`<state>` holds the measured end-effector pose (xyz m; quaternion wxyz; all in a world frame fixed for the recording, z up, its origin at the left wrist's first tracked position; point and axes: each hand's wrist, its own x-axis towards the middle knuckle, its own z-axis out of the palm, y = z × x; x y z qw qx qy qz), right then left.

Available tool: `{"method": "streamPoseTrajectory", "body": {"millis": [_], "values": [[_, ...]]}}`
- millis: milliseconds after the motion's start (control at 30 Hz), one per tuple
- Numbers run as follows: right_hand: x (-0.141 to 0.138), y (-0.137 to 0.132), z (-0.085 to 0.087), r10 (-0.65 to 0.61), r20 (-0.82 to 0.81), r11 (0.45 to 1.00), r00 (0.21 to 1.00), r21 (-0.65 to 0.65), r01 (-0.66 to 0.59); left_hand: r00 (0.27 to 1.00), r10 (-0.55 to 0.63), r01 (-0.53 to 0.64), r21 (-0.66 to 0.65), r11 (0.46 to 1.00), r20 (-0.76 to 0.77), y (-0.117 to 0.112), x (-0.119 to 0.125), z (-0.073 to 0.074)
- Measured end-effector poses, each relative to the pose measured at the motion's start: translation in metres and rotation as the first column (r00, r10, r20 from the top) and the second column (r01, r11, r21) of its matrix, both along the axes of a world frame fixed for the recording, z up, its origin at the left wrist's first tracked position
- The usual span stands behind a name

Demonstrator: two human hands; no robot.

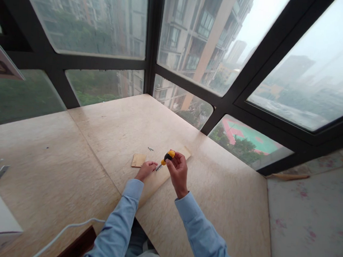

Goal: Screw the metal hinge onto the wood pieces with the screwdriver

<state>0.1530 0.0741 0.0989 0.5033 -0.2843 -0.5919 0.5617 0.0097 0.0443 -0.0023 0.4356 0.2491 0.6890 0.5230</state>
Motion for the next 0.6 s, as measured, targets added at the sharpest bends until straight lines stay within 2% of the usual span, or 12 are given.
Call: {"method": "streamPoseTrajectory", "body": {"millis": [133,300,367,500,600], "values": [[0.000,-0.011,-0.003,-0.132,0.103,0.982,0.986,0.148,0.116,1.000,0.005,-0.005,0.007,1.000,0.003,0.000,0.000,0.000],[-0.002,-0.015,-0.003,-0.289,0.131,0.915,0.948,0.327,0.234,1.000,0.004,-0.004,0.002,1.000,-0.002,-0.001,-0.001,0.001],[-0.003,-0.013,-0.006,-0.279,0.115,0.924,0.953,0.304,0.233,1.000,0.008,-0.008,0.000,1.000,-0.001,0.000,-0.001,0.000],[-0.004,-0.009,-0.012,-0.154,0.068,0.974,0.986,0.178,0.139,1.000,0.012,-0.012,0.001,1.000,0.007,0.002,-0.001,-0.002],[-0.003,-0.011,-0.012,-0.079,0.086,0.971,0.993,0.230,0.058,1.000,0.007,-0.007,0.008,1.000,0.009,0.001,-0.001,-0.003]]}}
